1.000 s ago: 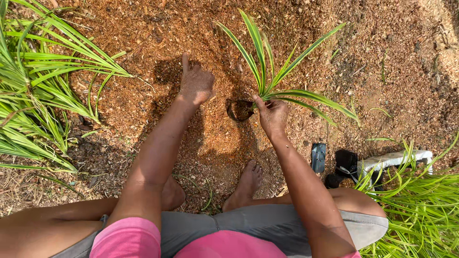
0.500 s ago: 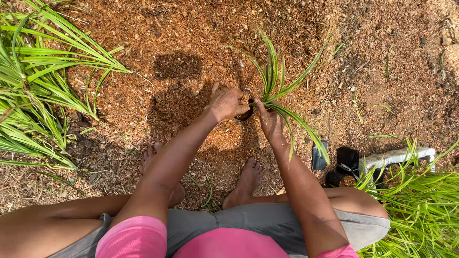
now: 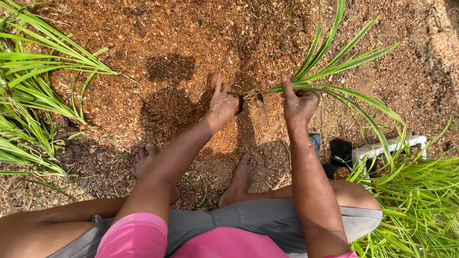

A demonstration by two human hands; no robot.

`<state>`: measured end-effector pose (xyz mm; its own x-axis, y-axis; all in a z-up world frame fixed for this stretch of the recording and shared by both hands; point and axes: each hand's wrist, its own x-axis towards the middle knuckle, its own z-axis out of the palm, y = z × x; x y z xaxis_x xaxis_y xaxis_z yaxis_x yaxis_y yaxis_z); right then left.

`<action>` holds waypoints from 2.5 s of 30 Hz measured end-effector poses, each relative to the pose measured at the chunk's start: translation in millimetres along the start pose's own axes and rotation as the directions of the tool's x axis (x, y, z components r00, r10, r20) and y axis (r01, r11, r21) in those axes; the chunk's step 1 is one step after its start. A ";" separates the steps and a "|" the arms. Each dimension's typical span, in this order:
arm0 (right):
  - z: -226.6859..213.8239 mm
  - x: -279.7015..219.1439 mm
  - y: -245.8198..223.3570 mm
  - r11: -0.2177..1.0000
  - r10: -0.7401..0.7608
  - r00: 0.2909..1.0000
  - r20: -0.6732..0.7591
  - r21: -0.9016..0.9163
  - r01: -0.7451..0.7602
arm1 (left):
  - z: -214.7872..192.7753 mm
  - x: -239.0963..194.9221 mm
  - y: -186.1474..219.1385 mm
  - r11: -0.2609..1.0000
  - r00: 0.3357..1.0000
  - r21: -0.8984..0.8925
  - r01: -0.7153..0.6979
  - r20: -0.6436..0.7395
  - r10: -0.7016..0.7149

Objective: The person sits on the ground and plants small green plants into the soil. They use their hands to dig holes, remove plants from black plastic nursery bags, place the plants into the holes, and cover the roots with soil.

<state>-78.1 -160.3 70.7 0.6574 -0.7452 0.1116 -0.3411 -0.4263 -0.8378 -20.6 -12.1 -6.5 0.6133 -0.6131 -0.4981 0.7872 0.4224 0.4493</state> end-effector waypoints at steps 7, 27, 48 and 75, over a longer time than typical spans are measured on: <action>4.0 2.0 24.5 0.988 0.094 0.996 0.000 0.124 -0.094 | 19.8 1.2 5.8 0.846 0.997 0.527 -0.077 0.042 0.064; 34.2 -23.2 23.6 0.991 0.097 0.989 0.108 0.077 -0.106 | 1.5 -5.8 103.5 -0.685 0.970 0.722 -0.098 0.224 0.097; 72.0 -85.3 84.9 0.994 0.095 0.963 0.253 0.025 -0.104 | -42.9 41.7 23.8 0.012 0.971 0.979 -0.204 0.201 0.126; 106.4 -96.4 276.2 0.872 0.398 0.870 0.291 0.176 -0.457 | -50.1 58.2 15.6 0.231 0.960 0.973 -0.020 0.083 -0.268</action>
<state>-164.2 -151.6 -228.3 0.6321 -0.6685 -0.3919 -0.4796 0.0597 -0.8755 30.6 -7.8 -65.6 0.3718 -0.7574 -0.5367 0.1061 -0.5397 0.8351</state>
